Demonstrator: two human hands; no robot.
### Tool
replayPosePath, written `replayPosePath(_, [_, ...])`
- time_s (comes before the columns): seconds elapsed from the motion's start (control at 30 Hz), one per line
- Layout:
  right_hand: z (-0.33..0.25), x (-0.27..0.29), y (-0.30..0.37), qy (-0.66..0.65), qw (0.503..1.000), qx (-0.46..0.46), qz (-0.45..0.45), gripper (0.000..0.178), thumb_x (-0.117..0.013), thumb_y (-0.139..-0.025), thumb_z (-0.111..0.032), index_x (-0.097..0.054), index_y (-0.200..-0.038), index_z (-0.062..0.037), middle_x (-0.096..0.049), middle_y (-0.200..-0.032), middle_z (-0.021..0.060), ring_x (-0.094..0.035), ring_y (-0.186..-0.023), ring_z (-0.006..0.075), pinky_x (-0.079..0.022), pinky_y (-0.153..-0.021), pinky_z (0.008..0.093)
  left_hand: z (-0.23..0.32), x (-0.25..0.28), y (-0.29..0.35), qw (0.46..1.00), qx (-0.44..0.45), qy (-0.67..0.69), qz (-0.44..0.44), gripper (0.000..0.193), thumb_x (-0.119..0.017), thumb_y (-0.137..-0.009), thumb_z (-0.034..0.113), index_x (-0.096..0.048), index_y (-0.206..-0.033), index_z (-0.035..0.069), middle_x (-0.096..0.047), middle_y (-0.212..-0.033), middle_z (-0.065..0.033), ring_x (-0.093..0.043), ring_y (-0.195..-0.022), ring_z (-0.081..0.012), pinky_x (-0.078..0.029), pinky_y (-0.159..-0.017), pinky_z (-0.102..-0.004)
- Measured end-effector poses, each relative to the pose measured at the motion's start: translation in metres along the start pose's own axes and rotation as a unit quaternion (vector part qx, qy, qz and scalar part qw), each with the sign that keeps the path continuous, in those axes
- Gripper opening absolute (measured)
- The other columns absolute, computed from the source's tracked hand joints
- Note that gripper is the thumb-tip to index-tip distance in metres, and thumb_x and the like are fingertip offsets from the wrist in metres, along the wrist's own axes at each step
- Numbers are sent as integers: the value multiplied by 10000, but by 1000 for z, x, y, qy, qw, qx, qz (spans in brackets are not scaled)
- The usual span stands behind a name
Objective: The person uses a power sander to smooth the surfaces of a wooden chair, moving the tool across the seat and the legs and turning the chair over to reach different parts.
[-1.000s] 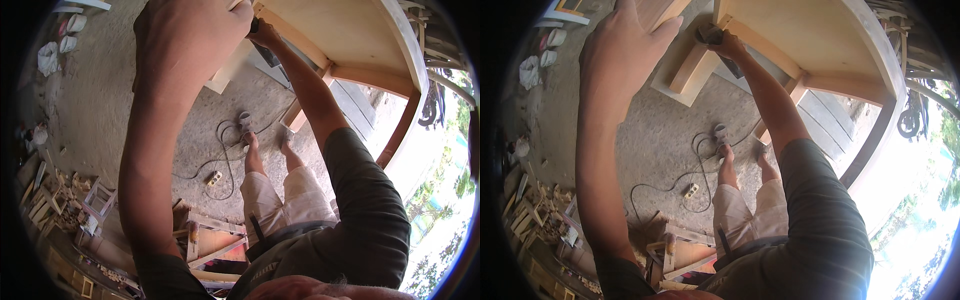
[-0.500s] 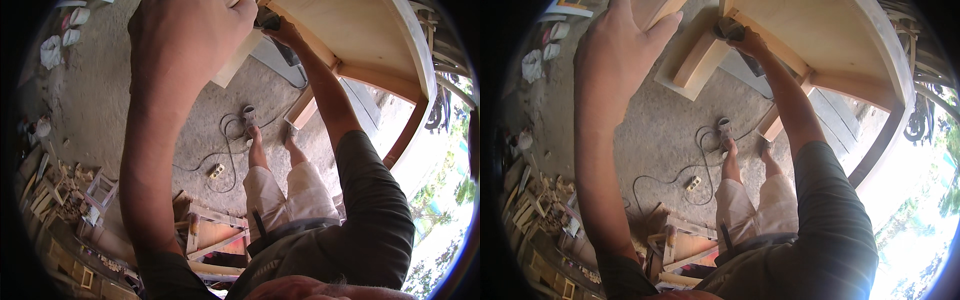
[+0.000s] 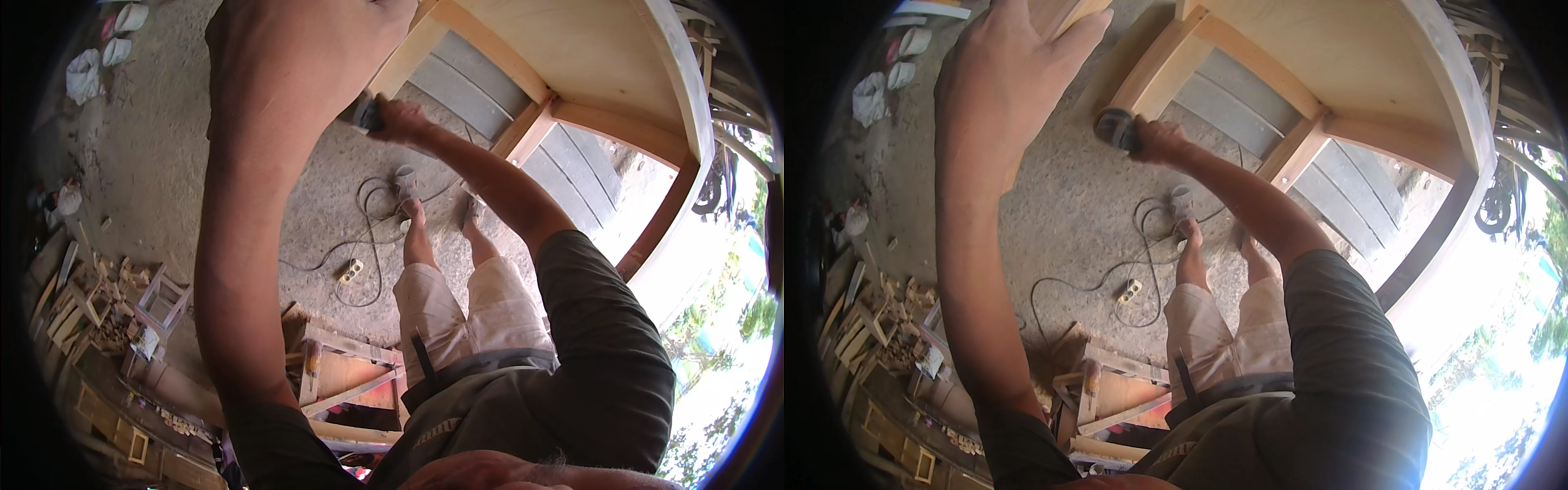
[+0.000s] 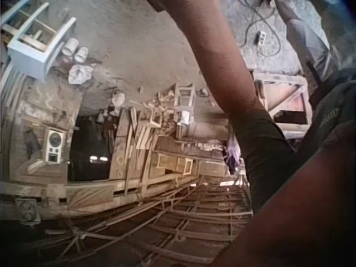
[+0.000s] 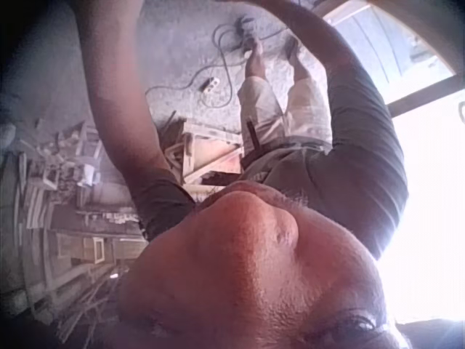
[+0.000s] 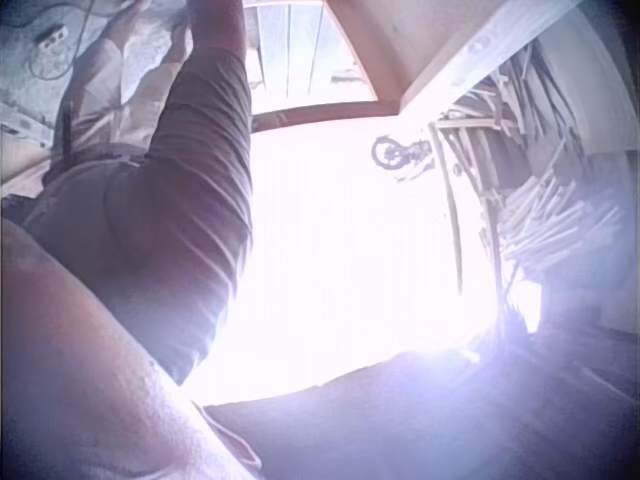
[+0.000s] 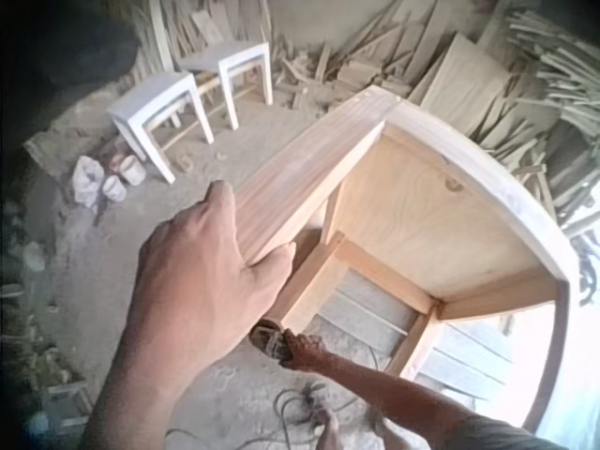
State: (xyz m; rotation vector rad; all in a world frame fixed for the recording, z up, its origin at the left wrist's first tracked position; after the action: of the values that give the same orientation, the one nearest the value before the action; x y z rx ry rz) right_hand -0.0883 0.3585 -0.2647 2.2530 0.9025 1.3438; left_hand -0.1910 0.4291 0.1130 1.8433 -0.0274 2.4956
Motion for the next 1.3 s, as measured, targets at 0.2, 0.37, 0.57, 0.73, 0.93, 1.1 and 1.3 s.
replayPosePath(0.2, [69,66,-30,-16,983,-75,169,772,-804,-734,-564,-496,-1256,-86,-696,-1136,236,-675,-1092,433,-511,-932,562,-18,-6,5,998,-52,-13,19,415,-682,-896,270,-577,-1044,-103,-691,-985,-318,-695,-982,-440,-554,-914,-476])
replayPosePath(0.37, [69,52,-32,-39,985,-74,153,806,-802,-729,-564,-482,-1279,-69,-691,-1159,243,-668,-1122,419,-529,-931,515,-11,9,-3,996,-36,58,-53,438,-682,-899,266,-581,-1075,-122,-697,-985,-317,-709,-978,-417,-563,-921,-459])
replayPosePath(0.57, [27,4,-14,50,993,33,100,753,-768,-748,-494,-473,-1313,-92,-694,-1152,235,-665,-1138,403,-518,-951,514,-13,-4,2,998,-54,23,-10,455,-680,-906,270,-584,-1086,-136,-703,-981,-311,-718,-976,-400,-567,-926,-454])
replayPosePath(0.73, [36,29,-18,-6,993,0,120,736,-779,-731,-496,-489,-1279,-100,-715,-1086,223,-685,-1076,413,-527,-924,517,-19,-6,-7,998,-37,-8,-44,467,-676,-909,265,-586,-1105,-149,-704,-973,-313,-722,-957,-409,-573,-924,-446])
replayPosePath(0.93, [2,8,-20,70,994,57,55,758,-784,-740,-510,-479,-1307,-110,-716,-1094,207,-693,-1066,401,-536,-915,525,-18,-11,-3,998,-57,-20,-7,443,-651,-920,246,-587,-1106,-151,-707,-952,-307,-733,-918,-377,-589,-894,-438])
replayPosePath(1.1, [28,45,-32,23,994,-27,106,754,-789,-724,-491,-478,-1280,-88,-694,-1130,235,-675,-1093,413,-546,-907,516,-20,11,-3,993,-55,54,-91,409,-628,-928,228,-590,-1090,-146,-706,-933,-306,-737,-890,-361,-595,-882,-426])
replayPosePath(1.3, [26,20,-33,11,999,-8,29,867,-795,-752,-609,-436,-1344,-88,-699,-1135,215,-677,-1088,432,-537,-910,525,1,17,-16,988,62,69,-127,429,-647,-913,244,-592,-1096,-140,-708,-954,-304,-734,-896,-374,-588,-893,-427])
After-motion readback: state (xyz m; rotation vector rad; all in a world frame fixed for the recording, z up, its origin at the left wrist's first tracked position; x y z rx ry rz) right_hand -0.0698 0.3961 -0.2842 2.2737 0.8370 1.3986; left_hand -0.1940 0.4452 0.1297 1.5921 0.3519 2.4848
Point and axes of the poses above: each hand's wrist, its own y-axis away from the middle knuckle, its own x-axis out of the back of the hand, z = x × y, the point moved 1 cm from there along -y, towards the middle knuckle
